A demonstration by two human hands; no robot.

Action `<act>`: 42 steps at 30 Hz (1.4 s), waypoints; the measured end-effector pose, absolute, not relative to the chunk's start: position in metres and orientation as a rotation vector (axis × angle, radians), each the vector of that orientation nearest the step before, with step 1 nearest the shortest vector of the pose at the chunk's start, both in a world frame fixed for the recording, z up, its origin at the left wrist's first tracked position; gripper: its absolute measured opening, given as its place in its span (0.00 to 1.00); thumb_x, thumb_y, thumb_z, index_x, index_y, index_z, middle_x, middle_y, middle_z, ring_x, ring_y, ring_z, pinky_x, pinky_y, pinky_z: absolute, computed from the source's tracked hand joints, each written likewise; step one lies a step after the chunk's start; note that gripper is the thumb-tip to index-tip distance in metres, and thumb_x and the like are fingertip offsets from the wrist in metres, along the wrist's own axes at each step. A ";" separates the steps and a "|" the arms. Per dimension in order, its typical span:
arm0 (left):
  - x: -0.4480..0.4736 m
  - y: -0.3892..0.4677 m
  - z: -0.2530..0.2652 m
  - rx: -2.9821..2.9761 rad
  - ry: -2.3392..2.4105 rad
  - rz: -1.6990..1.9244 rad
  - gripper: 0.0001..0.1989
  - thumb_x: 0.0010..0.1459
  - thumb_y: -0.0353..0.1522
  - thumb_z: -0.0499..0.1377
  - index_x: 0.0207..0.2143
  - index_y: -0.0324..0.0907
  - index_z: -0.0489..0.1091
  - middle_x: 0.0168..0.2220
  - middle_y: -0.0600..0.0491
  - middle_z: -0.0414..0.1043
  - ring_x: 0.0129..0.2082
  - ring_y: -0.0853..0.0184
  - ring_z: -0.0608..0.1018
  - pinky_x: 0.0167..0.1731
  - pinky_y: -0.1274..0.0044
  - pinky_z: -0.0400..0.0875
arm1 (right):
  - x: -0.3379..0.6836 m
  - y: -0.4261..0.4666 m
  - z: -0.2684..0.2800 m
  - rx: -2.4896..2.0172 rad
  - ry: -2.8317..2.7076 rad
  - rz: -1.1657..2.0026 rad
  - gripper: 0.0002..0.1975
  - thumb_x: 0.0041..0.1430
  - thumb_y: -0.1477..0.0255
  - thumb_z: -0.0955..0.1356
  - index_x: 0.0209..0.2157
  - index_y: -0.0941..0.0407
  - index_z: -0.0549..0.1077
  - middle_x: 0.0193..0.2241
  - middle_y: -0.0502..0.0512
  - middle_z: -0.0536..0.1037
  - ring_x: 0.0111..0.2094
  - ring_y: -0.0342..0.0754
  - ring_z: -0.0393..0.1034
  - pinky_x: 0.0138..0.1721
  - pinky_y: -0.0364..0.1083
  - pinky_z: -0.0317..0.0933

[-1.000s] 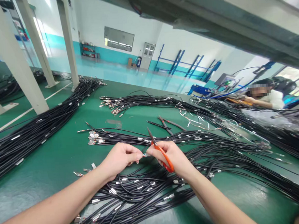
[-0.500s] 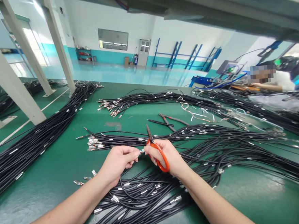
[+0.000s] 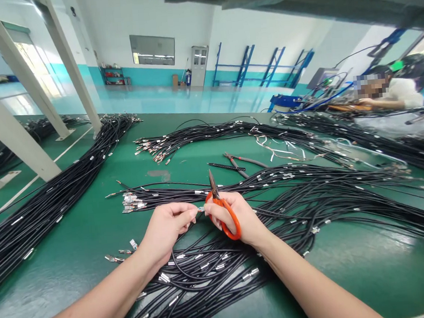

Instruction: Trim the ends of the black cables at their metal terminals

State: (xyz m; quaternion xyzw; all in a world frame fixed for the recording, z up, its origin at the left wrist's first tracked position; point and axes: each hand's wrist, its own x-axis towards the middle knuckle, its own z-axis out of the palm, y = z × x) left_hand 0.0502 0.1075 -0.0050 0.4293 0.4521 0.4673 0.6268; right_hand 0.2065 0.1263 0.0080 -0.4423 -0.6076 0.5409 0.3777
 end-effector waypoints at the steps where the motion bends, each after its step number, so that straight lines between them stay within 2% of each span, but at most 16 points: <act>1: 0.050 0.107 -0.005 0.981 1.042 1.075 0.08 0.44 0.32 0.62 0.24 0.34 0.71 0.18 0.58 0.61 0.17 0.79 0.55 0.18 0.82 0.45 | 0.206 0.126 0.008 -1.134 -1.550 1.381 0.10 0.47 0.69 0.67 0.19 0.58 0.64 0.11 0.43 0.62 0.13 0.36 0.54 0.14 0.36 0.49; 16: 0.050 0.107 -0.003 1.049 1.100 1.070 0.08 0.44 0.33 0.62 0.24 0.36 0.72 0.19 0.56 0.64 0.18 0.77 0.56 0.18 0.82 0.48 | 0.204 0.123 0.004 -1.139 -1.523 1.322 0.10 0.48 0.67 0.67 0.21 0.58 0.65 0.11 0.43 0.62 0.13 0.37 0.54 0.15 0.37 0.49; 19: 0.050 0.107 0.000 1.093 1.100 1.072 0.07 0.45 0.33 0.61 0.25 0.36 0.73 0.20 0.56 0.66 0.18 0.76 0.60 0.20 0.81 0.54 | 0.201 0.123 0.005 -1.167 -1.494 1.285 0.12 0.48 0.65 0.67 0.20 0.58 0.64 0.11 0.43 0.62 0.13 0.37 0.54 0.15 0.37 0.49; 22: 0.049 0.107 0.008 1.177 1.139 1.115 0.07 0.45 0.32 0.60 0.26 0.37 0.73 0.22 0.55 0.69 0.22 0.73 0.66 0.26 0.79 0.61 | 0.203 0.124 0.006 -1.189 -1.439 1.225 0.16 0.49 0.61 0.67 0.19 0.58 0.62 0.11 0.44 0.61 0.13 0.37 0.53 0.15 0.38 0.47; 26: 0.043 0.109 0.024 1.211 1.291 1.172 0.07 0.43 0.32 0.61 0.27 0.37 0.72 0.24 0.54 0.70 0.25 0.70 0.69 0.29 0.78 0.63 | 0.214 0.127 0.011 -1.246 -1.357 1.098 0.18 0.48 0.58 0.68 0.18 0.57 0.62 0.11 0.45 0.60 0.13 0.37 0.51 0.14 0.38 0.46; 29: 0.031 0.102 0.029 1.225 1.389 1.206 0.13 0.45 0.33 0.60 0.35 0.37 0.70 0.24 0.55 0.68 0.25 0.71 0.68 0.27 0.79 0.62 | 0.224 0.129 0.015 -1.268 -1.318 1.049 0.17 0.46 0.59 0.69 0.19 0.57 0.63 0.11 0.44 0.59 0.14 0.37 0.51 0.14 0.38 0.46; 32: 0.015 0.083 0.026 1.293 1.476 1.204 0.24 0.47 0.34 0.58 0.48 0.40 0.60 0.20 0.60 0.63 0.22 0.72 0.67 0.25 0.79 0.61 | 0.227 0.129 0.016 -1.314 -1.393 0.968 0.14 0.46 0.60 0.68 0.21 0.57 0.66 0.12 0.45 0.60 0.14 0.39 0.52 0.15 0.39 0.47; 34: 0.003 0.067 0.020 1.320 1.560 1.190 0.27 0.49 0.36 0.57 0.52 0.42 0.55 0.18 0.62 0.60 0.20 0.71 0.66 0.25 0.79 0.61 | 0.227 0.129 0.014 -1.351 -1.489 0.880 0.13 0.47 0.62 0.68 0.24 0.58 0.70 0.15 0.48 0.65 0.16 0.41 0.57 0.17 0.40 0.52; 37: -0.013 0.043 0.007 1.330 1.705 1.174 0.24 0.52 0.40 0.54 0.51 0.43 0.57 0.18 0.61 0.59 0.22 0.69 0.68 0.27 0.77 0.63 | 0.227 0.130 0.008 -1.344 -1.649 0.663 0.10 0.49 0.65 0.66 0.26 0.57 0.71 0.23 0.55 0.73 0.24 0.47 0.66 0.26 0.44 0.60; 39: -0.022 0.031 -0.003 1.378 1.830 1.163 0.21 0.52 0.42 0.53 0.47 0.42 0.61 0.20 0.58 0.62 0.24 0.67 0.69 0.29 0.75 0.64 | 0.228 0.132 0.004 -1.322 -1.751 0.497 0.08 0.50 0.68 0.64 0.22 0.56 0.69 0.27 0.56 0.75 0.27 0.49 0.68 0.31 0.45 0.62; 42: -0.033 0.021 -0.017 1.655 2.092 1.092 0.15 0.52 0.39 0.53 0.41 0.42 0.66 0.32 0.51 0.68 0.34 0.61 0.70 0.37 0.69 0.65 | 0.230 0.135 -0.003 -1.324 -1.851 0.334 0.09 0.50 0.71 0.63 0.19 0.55 0.67 0.27 0.56 0.75 0.27 0.49 0.69 0.33 0.45 0.62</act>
